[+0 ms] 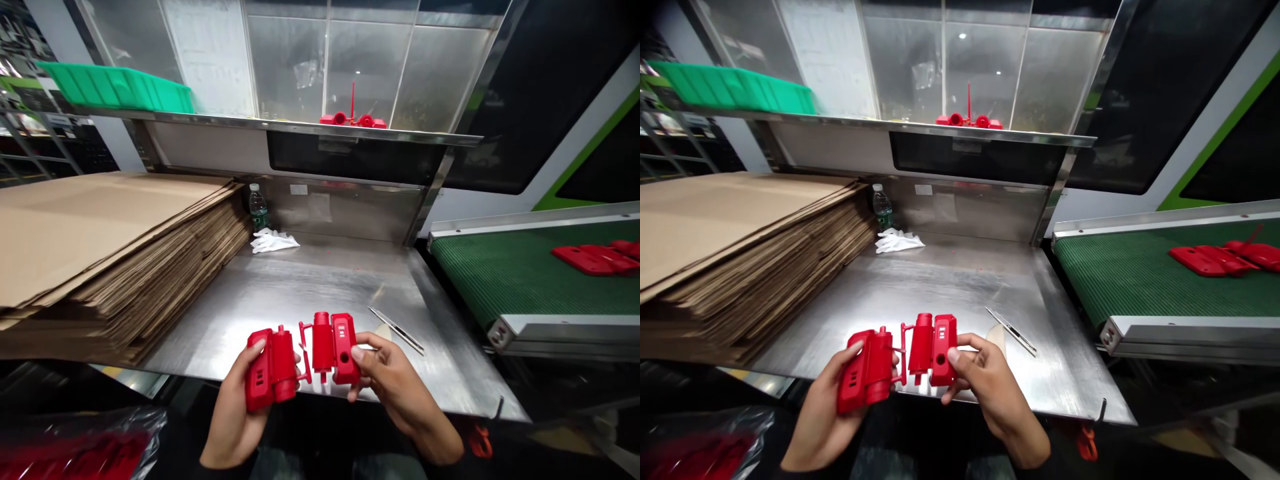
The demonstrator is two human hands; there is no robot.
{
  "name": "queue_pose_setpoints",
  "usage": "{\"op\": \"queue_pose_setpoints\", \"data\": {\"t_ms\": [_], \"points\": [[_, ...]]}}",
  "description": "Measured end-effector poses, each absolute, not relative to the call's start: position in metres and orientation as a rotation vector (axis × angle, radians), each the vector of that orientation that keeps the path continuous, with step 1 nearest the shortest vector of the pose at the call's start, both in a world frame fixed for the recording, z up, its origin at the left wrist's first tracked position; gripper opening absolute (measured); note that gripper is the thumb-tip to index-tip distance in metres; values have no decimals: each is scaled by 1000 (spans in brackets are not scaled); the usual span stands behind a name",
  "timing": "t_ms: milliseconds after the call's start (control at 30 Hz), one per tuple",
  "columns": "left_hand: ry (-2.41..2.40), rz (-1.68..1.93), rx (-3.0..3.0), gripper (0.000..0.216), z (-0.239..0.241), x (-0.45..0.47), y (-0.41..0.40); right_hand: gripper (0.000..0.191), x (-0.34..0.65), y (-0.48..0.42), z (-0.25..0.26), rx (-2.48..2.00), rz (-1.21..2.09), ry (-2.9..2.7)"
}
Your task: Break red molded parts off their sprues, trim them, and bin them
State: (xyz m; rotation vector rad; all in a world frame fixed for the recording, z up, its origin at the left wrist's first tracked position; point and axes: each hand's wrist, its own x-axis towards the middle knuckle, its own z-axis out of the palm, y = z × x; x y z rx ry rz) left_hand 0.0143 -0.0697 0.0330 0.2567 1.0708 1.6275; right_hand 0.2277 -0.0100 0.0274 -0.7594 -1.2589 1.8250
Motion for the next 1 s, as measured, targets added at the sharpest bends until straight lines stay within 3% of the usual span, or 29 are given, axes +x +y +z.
{"op": "queue_pose_setpoints", "data": {"t_ms": [167, 400, 700, 800, 1000], "points": [[990, 1534, 216, 19, 32, 8, -64, 31, 222, 0, 22, -795, 1884, -1184], [781, 1423, 205, 51, 42, 10, -70, 26, 232, 15, 12, -811, 1925, -1104], [348, 1350, 306, 57, 73, 49, -77, 19, 265, 24, -14, -938, 1975, -900], [414, 1349, 277, 55, 78, 60, -74, 18, 275, 26, -19, -987, 1955, -859], [534, 1460, 328, 31, 75, 73, -75, 25, 285, 22, -13, -978, 1878, -966]]}}
